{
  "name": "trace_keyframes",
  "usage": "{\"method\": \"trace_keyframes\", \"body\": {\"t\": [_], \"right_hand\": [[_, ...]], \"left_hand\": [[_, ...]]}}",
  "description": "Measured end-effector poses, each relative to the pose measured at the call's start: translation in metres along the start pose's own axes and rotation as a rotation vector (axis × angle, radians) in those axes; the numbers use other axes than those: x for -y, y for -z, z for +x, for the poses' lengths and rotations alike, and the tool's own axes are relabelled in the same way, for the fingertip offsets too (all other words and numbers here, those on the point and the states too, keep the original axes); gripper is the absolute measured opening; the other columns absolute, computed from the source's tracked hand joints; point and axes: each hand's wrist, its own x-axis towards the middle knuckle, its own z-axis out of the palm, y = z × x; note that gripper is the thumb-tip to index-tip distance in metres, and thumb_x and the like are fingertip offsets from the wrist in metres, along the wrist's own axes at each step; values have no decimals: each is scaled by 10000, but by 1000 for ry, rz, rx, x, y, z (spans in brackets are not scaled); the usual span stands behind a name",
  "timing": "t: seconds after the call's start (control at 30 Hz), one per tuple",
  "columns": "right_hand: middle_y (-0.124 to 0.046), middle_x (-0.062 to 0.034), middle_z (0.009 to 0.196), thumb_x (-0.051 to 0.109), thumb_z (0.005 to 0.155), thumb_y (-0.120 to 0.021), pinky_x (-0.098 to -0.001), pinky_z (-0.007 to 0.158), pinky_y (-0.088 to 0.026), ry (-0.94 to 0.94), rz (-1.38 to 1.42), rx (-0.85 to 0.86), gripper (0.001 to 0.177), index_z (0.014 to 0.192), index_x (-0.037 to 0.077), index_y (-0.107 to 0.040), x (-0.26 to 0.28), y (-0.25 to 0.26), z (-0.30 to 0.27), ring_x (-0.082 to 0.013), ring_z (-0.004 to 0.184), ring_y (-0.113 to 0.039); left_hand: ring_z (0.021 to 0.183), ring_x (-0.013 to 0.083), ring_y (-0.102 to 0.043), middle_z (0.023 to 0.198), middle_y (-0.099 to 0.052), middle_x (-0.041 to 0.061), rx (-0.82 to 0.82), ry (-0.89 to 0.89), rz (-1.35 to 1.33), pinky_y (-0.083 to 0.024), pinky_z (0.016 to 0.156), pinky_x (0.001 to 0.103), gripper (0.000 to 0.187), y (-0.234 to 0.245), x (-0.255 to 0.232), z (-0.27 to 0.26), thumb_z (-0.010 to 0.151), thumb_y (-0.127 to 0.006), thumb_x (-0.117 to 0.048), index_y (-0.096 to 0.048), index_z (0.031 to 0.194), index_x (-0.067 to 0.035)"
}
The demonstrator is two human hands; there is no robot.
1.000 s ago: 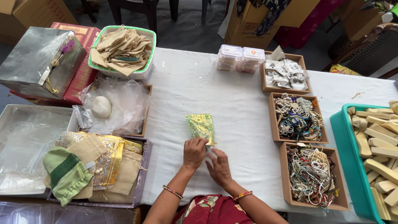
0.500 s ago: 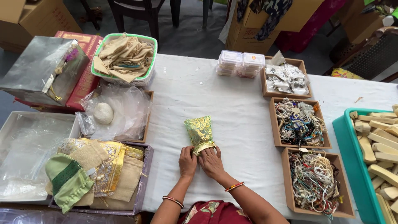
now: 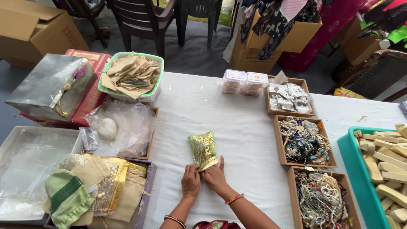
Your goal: The person sits at a table and wraps a small item in a beige cloth, placing it into a clear plastic container. They then pick up a beaded necklace, untangle it, and place it into a small plastic bag. Finally, they wrap a green and gold patterned pouch in a clear bag and place it into a plastic container.
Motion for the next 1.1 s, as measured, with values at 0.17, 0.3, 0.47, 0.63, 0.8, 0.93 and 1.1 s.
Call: {"method": "trace_keyframes", "body": {"t": [0.17, 0.3, 0.47, 0.63, 0.8, 0.93, 1.1], "right_hand": [[-661, -102, 1206, 298, 987, -569, -645, 1179, -64, 100, 77, -66, 296, 1216, 127, -647, -2, 21, -31, -297, 1277, -506], [-622, -103, 1146, 209, 889, -736, -553, 1104, -284, 75, 264, -295, 287, 1133, 100, -632, -13, 18, -57, -293, 1191, -533], [-568, -153, 1123, 95, 750, -742, -479, 881, -435, -126, 386, -496, 378, 1091, 14, -599, -8, 42, -17, -347, 1034, -570], [-619, -75, 1012, -90, 835, -625, -332, 733, -539, -249, 593, -344, 213, 987, 59, -638, -33, 29, -26, -211, 801, -654], [-646, -67, 982, -22, 839, -690, -309, 691, -551, -284, 735, -97, 179, 1004, 40, -655, -35, 45, -52, -167, 750, -663], [-629, -72, 1126, -36, 813, -656, -310, 780, -557, -426, 1086, 21, 359, 1155, 66, -616, -44, 45, -51, -168, 892, -655], [-421, -109, 1487, -111, 719, -564, -419, 986, -512, -164, 664, -96, 699, 1368, 140, -499, -49, 57, -50, -276, 1274, -525]], "left_hand": [[945, 261, -715, 1148, -665, 49, -25, 53, -85, -583, 781, 388, 211, 3, 4, -3, 886, -604, -10, -694, 1047, -112], [924, 211, -739, 1199, -641, 50, -38, 145, -254, -611, 752, 343, 252, 17, -6, 3, 879, -618, -27, -632, 1125, -82], [824, 210, -725, 1153, -590, 61, 25, 227, -257, -597, 723, 345, 306, 12, -4, 21, 820, -648, -12, -640, 1120, -72], [742, 209, -702, 926, -680, 57, 72, 151, -107, -559, 704, 369, 112, 18, -4, 15, 855, -637, 2, -723, 908, -47], [769, 192, -715, 1027, -692, 77, 190, 280, -226, -580, 729, 338, 206, 16, 23, -10, 835, -655, -43, -691, 1037, -56], [846, 206, -694, 1226, -651, 83, 269, 602, -551, -566, 740, 353, 378, 26, 9, 1, 888, -585, -128, -602, 1265, -118], [1309, 251, -554, 1485, -518, 56, 253, -68, 248, -470, 1068, 416, 599, 25, 19, 9, 918, -494, -45, -470, 1489, -223]]}}
